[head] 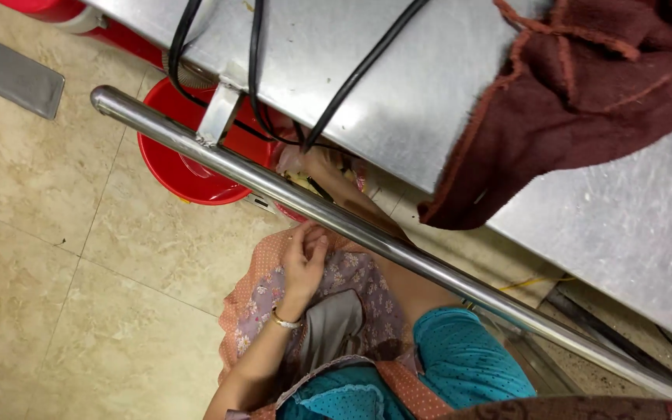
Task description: The recorder prepares a fresh watermelon juice drink by cutting a watermelon, blending it with ingredients, adding ice, and sealing the final cup.
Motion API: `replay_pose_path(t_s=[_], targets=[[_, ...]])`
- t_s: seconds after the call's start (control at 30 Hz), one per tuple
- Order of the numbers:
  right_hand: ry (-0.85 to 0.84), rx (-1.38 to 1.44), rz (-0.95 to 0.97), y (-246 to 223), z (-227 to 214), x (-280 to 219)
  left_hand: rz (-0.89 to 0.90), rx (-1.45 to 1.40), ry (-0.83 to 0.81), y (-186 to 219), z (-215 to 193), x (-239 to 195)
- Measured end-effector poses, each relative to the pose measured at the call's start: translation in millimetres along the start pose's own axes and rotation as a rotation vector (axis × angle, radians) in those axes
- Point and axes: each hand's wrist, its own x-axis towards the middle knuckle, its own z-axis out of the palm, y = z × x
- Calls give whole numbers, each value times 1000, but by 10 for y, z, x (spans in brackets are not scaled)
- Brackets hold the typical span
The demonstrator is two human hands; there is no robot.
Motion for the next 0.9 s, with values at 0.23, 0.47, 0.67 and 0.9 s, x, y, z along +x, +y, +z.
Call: replay_pose_path(t_s=[0.23, 0.47, 0.67, 0.9], targets=[[-35, -145, 118, -97, 3, -23, -10, 6, 31, -285, -29, 183], [-39, -292, 235, -379, 50, -248, -84, 100, 6, -498, 152, 185], [-45, -408, 312, -217, 253, -391, 56, 172, 16, -555, 123, 167], [-51, -584, 400, -1021, 265, -1136, 7, 0, 88, -97, -162, -246]])
